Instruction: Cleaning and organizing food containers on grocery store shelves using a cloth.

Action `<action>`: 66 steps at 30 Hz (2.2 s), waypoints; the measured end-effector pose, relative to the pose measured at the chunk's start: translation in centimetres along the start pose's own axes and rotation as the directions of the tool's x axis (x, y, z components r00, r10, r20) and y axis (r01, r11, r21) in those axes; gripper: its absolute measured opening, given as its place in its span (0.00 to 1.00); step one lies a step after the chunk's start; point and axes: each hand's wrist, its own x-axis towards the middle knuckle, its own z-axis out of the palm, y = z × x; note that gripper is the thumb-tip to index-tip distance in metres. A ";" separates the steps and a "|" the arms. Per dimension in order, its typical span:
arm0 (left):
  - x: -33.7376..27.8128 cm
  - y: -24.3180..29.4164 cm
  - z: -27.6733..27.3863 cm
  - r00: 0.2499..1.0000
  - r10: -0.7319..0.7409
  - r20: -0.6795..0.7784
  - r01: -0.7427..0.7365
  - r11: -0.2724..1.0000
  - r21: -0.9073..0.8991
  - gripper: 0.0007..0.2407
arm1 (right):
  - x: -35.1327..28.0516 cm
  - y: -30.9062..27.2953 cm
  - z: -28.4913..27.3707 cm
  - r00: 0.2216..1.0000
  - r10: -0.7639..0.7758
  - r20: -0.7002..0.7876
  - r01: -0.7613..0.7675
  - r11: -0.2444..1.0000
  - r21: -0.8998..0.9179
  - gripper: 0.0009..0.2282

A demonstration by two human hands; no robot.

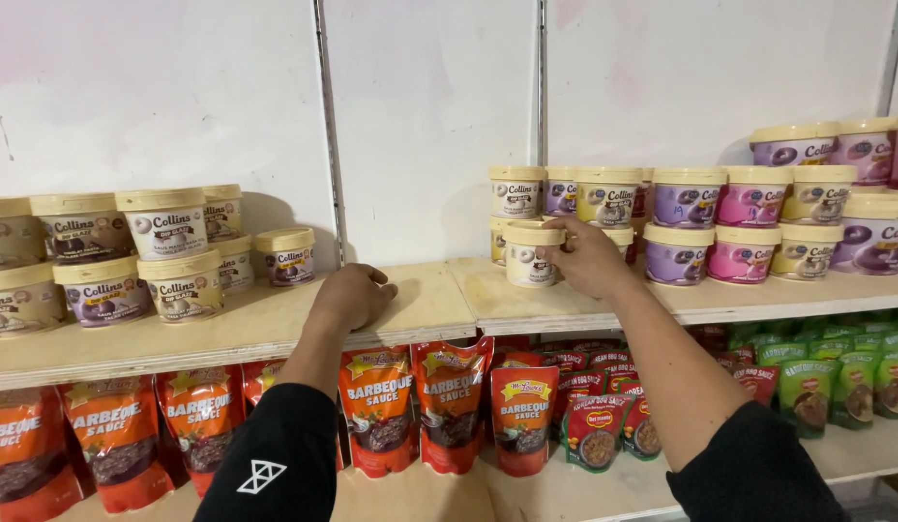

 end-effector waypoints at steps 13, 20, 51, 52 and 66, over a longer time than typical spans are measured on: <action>0.1 0.1 -0.2 1.000 -0.011 0.016 0.011 1.000 0.012 0.17 | -0.4 0.8 0.9 0.989 -0.075 -0.131 0.058 0.990 -0.128 0.24; -0.8 0.4 -0.8 1.000 -0.005 0.025 0.004 1.000 0.013 0.18 | -1.2 -0.3 1.1 0.989 -0.049 -0.142 0.032 0.992 -0.122 0.32; 1.2 -1.8 0.5 0.958 0.112 -0.263 -0.218 0.881 -0.421 0.18 | -2.9 -14.7 19.1 0.942 -0.065 0.330 0.196 0.905 -0.379 0.36; 1.7 -1.9 0.2 0.957 0.098 -0.272 -0.210 0.883 -0.421 0.18 | -2.6 -14.7 19.3 0.936 -0.076 0.343 0.210 0.903 -0.375 0.36; 6.5 -11.2 -7.0 0.990 0.060 -0.129 -0.039 0.987 0.155 0.36 | -2.1 -12.9 20.9 0.974 -0.020 0.228 0.132 0.864 -0.486 0.16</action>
